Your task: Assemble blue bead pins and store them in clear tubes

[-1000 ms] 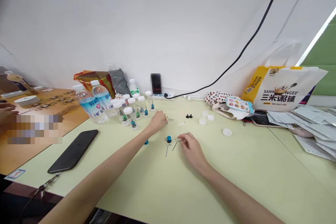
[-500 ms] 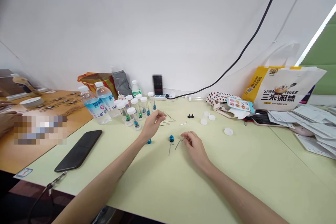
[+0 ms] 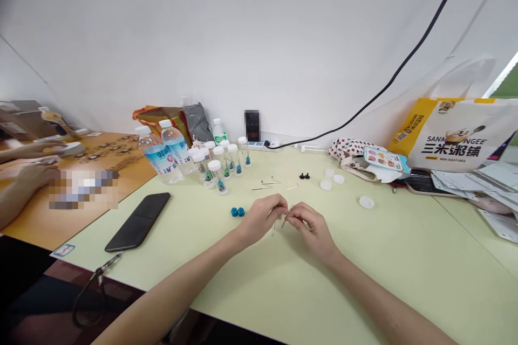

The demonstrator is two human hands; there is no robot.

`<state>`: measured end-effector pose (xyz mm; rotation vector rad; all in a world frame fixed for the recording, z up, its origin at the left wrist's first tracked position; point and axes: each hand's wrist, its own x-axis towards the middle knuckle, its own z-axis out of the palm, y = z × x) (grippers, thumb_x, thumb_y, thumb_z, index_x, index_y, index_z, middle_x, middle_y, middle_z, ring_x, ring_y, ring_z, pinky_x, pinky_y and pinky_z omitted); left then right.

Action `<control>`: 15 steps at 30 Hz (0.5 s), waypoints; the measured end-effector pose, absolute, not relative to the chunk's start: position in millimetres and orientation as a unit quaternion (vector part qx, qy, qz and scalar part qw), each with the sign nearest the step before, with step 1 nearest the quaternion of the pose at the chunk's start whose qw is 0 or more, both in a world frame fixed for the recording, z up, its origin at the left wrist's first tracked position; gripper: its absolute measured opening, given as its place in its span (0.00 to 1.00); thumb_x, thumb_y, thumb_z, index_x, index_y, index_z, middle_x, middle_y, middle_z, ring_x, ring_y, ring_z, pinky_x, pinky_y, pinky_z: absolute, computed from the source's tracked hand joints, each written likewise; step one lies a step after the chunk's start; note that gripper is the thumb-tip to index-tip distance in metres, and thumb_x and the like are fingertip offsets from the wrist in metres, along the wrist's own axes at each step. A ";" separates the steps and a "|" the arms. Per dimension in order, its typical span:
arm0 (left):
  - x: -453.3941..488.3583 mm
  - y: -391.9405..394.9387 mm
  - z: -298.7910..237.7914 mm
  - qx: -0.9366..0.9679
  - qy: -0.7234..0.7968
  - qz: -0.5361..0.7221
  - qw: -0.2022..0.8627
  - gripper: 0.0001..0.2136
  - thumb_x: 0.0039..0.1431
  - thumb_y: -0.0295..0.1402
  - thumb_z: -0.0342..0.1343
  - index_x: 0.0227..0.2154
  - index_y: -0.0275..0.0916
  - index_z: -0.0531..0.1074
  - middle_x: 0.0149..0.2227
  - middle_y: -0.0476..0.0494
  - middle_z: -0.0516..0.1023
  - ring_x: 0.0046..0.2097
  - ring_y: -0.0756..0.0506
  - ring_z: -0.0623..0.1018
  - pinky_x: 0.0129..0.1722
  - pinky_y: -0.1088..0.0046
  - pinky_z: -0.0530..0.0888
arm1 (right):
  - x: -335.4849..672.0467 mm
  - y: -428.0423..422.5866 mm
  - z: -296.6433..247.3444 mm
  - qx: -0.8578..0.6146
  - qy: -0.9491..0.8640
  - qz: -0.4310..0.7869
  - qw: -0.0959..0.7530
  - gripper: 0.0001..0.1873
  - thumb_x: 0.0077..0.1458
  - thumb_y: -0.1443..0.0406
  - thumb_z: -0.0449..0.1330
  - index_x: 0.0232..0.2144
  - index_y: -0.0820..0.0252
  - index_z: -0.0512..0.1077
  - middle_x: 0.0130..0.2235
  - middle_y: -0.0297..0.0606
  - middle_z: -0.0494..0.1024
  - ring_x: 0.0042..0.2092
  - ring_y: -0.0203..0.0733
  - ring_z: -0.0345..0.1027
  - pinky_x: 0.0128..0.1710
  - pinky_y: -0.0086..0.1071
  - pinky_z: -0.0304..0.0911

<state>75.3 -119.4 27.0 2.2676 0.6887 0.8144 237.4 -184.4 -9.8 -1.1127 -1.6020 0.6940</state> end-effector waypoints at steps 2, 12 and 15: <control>75.9 -119.0 26.4 0.853 0.263 0.346 0.289 0.06 0.60 0.30 0.44 0.33 0.39 0.66 0.34 0.47 0.73 0.36 0.50 0.71 0.37 0.74 0.67 | 239.4 -183.2 -12.1 -0.464 -0.654 0.292 0.521 0.11 0.58 0.61 0.53 0.29 0.55 0.73 0.34 0.38 0.68 0.37 0.41 0.63 0.37 0.33 0.58; 69.7 -87.5 -7.8 0.842 0.401 0.237 0.270 0.15 0.42 0.29 0.62 0.36 0.39 0.70 0.40 0.43 0.74 0.46 0.40 0.71 0.44 0.65 0.67 | 254.4 -171.8 -19.6 -0.508 -0.516 0.340 0.601 0.10 0.56 0.59 0.56 0.35 0.58 0.71 0.26 0.34 0.68 0.28 0.36 0.60 0.29 0.31 0.58; 72.2 -88.9 -10.7 0.830 0.410 0.237 0.295 0.07 0.44 0.27 0.59 0.30 0.39 0.71 0.33 0.46 0.75 0.38 0.44 0.73 0.39 0.68 0.68 | 251.6 -171.8 -18.1 -0.496 -0.498 0.364 0.611 0.10 0.53 0.58 0.58 0.34 0.59 0.68 0.26 0.34 0.70 0.28 0.37 0.63 0.26 0.30 0.58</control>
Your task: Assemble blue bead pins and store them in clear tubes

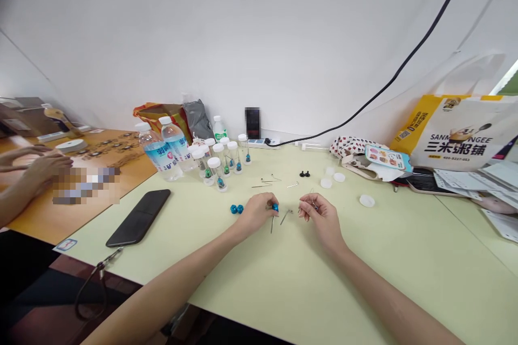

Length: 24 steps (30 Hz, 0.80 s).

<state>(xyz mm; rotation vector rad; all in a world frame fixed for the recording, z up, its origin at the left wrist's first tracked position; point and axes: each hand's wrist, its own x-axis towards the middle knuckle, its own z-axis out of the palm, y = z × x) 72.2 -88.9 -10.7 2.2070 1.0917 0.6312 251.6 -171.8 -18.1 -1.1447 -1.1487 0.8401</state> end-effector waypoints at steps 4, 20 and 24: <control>78.1 -97.7 -3.6 0.813 0.374 0.276 0.352 0.07 0.48 0.27 0.55 0.32 0.40 0.72 0.35 0.46 0.76 0.40 0.46 0.74 0.42 0.70 0.69 | 248.5 -173.0 -15.5 -0.498 -0.499 0.360 0.611 0.14 0.53 0.54 0.57 0.30 0.60 0.67 0.28 0.38 0.72 0.27 0.38 0.64 0.24 0.31 0.59; 93.0 -120.7 -17.3 0.710 0.281 0.246 0.597 0.12 0.40 0.32 0.64 0.29 0.35 0.72 0.27 0.47 0.73 0.30 0.50 0.72 0.31 0.74 0.69 | 245.9 -179.6 -14.2 -0.521 -0.541 0.333 0.570 0.11 0.53 0.57 0.57 0.27 0.59 0.68 0.23 0.32 0.66 0.24 0.34 0.56 0.24 0.29 0.55; 92.5 -121.3 -16.3 0.723 0.278 0.254 0.579 0.11 0.40 0.33 0.63 0.28 0.35 0.72 0.28 0.47 0.73 0.31 0.50 0.72 0.32 0.74 0.68 | 245.8 -180.6 -13.5 -0.525 -0.551 0.327 0.560 0.11 0.53 0.57 0.56 0.26 0.58 0.67 0.23 0.32 0.65 0.24 0.34 0.55 0.24 0.29 0.54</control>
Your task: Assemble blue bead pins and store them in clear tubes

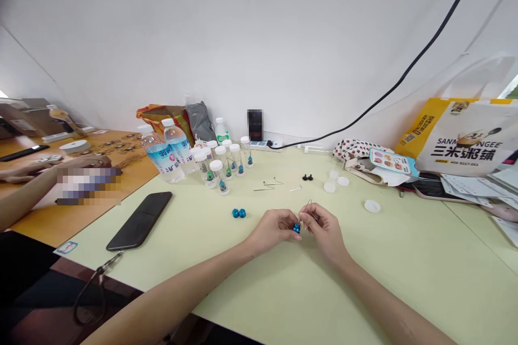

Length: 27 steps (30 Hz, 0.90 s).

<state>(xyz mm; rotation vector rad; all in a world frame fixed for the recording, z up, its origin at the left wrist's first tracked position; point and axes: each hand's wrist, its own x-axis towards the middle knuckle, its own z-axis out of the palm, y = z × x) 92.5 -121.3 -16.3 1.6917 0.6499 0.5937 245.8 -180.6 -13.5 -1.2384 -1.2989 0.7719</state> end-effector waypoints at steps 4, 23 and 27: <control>91.1 -121.5 -15.0 0.749 0.289 0.246 0.543 0.11 0.40 0.35 0.64 0.28 0.37 0.73 0.27 0.49 0.72 0.30 0.50 0.70 0.31 0.75 0.66 | 244.5 -182.4 -12.4 -0.523 -0.574 0.318 0.544 0.12 0.54 0.57 0.55 0.25 0.58 0.66 0.25 0.33 0.66 0.25 0.35 0.55 0.24 0.30 0.54; 88.9 -119.1 -11.4 0.827 0.312 0.211 0.417 0.08 0.41 0.34 0.63 0.27 0.40 0.73 0.32 0.48 0.76 0.41 0.44 0.70 0.36 0.72 0.65 | 242.7 -181.1 -13.1 -0.527 -0.619 0.293 0.503 0.13 0.55 0.57 0.53 0.26 0.57 0.69 0.24 0.33 0.66 0.25 0.36 0.56 0.25 0.30 0.54; 88.6 -118.8 -10.1 0.832 0.305 0.214 0.411 0.08 0.42 0.33 0.63 0.27 0.40 0.73 0.32 0.49 0.77 0.40 0.45 0.69 0.37 0.72 0.64 | 241.2 -182.2 -13.1 -0.527 -0.623 0.279 0.506 0.12 0.56 0.58 0.53 0.26 0.57 0.68 0.24 0.32 0.66 0.25 0.37 0.56 0.25 0.31 0.53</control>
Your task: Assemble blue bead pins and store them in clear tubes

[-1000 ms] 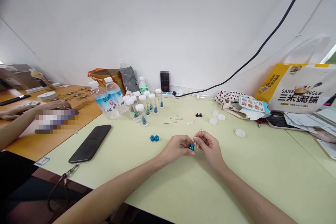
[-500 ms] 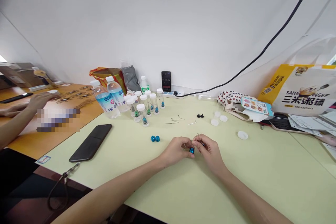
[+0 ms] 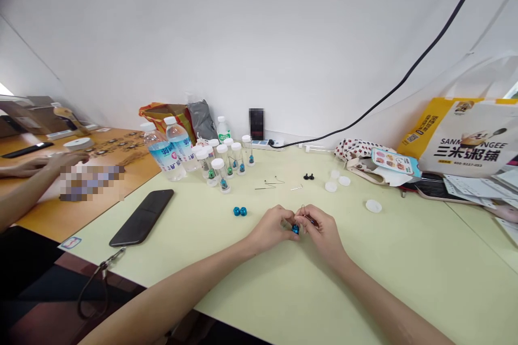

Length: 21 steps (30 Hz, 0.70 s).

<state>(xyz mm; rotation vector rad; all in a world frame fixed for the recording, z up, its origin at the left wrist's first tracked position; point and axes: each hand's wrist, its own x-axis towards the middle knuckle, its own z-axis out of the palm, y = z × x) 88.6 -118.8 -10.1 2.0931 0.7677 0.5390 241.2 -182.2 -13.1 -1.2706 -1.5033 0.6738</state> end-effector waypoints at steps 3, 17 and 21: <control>88.4 -119.0 -10.5 0.834 0.299 0.219 0.408 0.07 0.42 0.33 0.63 0.27 0.40 0.73 0.32 0.50 0.77 0.40 0.46 0.69 0.38 0.73 0.64 | 240.4 -182.8 -12.8 -0.529 -0.636 0.270 0.493 0.12 0.56 0.58 0.53 0.26 0.57 0.69 0.24 0.33 0.67 0.25 0.37 0.57 0.26 0.31 0.54; 62.0 -78.7 23.1 0.794 0.333 0.341 0.378 0.08 0.56 0.36 0.51 0.35 0.39 0.70 0.34 0.46 0.76 0.38 0.48 0.73 0.38 0.73 0.66 | 241.2 -180.9 -12.4 -0.533 -0.661 0.264 0.456 0.10 0.55 0.58 0.55 0.28 0.56 0.70 0.34 0.38 0.70 0.30 0.39 0.63 0.27 0.32 0.58; 60.1 -72.9 13.9 0.830 0.377 0.268 0.311 0.04 0.52 0.31 0.54 0.27 0.38 0.72 0.31 0.47 0.75 0.36 0.47 0.72 0.36 0.72 0.66 | 243.2 -180.5 -15.1 -0.533 -0.664 0.268 0.450 0.09 0.55 0.57 0.55 0.31 0.55 0.70 0.36 0.38 0.69 0.28 0.37 0.62 0.26 0.32 0.58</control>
